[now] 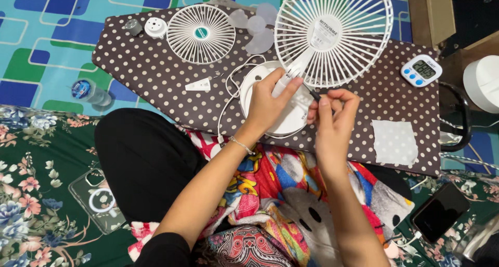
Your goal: The person disassembles a small white electric fan by removing the front grille, fan blades, and motor housing using a screwdriver. They then reassemble the fan by reattaching the motor housing, fan blades, and front grille, securing each part with screws.
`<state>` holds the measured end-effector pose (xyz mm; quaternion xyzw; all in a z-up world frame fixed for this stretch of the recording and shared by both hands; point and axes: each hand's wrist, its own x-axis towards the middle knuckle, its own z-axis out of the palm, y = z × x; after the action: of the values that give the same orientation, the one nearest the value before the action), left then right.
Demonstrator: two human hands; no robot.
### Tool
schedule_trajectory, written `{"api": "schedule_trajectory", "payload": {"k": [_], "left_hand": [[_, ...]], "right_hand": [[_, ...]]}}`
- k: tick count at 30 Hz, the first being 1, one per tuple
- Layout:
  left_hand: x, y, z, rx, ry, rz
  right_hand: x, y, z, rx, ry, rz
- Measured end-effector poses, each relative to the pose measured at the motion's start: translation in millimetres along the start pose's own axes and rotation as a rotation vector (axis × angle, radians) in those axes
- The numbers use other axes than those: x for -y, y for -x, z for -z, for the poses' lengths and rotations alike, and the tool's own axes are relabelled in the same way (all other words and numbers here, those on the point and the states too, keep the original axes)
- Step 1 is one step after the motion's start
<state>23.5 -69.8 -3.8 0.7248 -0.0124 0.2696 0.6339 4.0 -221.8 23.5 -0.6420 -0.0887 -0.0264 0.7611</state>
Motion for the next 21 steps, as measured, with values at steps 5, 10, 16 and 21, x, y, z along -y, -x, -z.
{"api": "schedule_trajectory", "payload": {"k": [5, 10, 16, 21], "left_hand": [[0, -1, 1, -0.013, -0.072, -0.04], [0, 0, 1, -0.011, -0.024, -0.051], [-1, 2, 6, -0.018, -0.055, -0.184], [-1, 3, 7, 0.038, 0.007, -0.142]], "right_hand": [[23, -26, 16, 0.19, -0.23, -0.508], [32, -36, 19, 0.335, -0.353, -0.787], [55, -52, 18, 0.425, 0.044, -0.707], [57, -40, 4, 0.366, 0.537, -0.255]]}}
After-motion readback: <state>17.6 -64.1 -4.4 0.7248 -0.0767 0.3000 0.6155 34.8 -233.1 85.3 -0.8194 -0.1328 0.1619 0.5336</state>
